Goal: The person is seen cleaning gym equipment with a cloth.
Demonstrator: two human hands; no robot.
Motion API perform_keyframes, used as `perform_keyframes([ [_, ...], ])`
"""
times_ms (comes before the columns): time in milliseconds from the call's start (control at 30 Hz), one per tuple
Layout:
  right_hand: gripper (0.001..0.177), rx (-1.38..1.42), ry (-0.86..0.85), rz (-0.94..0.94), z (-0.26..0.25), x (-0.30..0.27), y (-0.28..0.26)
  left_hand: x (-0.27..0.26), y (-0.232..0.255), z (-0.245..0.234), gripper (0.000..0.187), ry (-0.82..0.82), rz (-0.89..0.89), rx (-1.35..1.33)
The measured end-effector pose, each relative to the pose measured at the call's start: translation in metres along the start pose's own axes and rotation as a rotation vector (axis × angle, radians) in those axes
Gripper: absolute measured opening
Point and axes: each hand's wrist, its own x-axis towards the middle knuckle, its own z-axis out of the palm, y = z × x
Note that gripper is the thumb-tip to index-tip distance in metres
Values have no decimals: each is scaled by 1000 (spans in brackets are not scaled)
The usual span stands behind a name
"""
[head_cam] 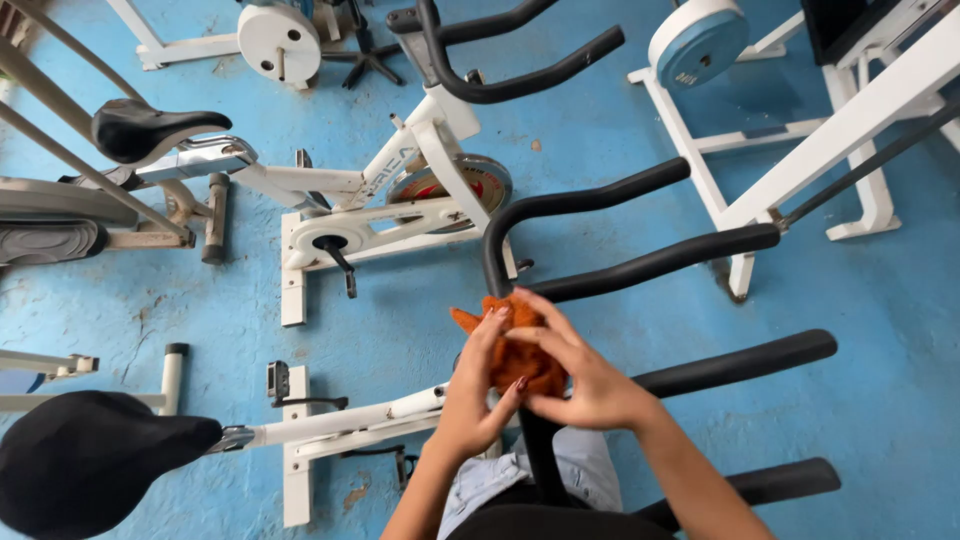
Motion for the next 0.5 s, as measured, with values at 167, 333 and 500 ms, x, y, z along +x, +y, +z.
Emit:
perform_keyframes([
  [167,55,178,34,-127,-1,9,-18,17,-3,-8,86,18,-196,-329],
  [333,35,-82,347,-114,-20,0,13,4,-28,0,40,-21,76,305],
  [500,24,-465,685,128,-44,-20,89,-8,-14,-43,30,-255,-94,277],
])
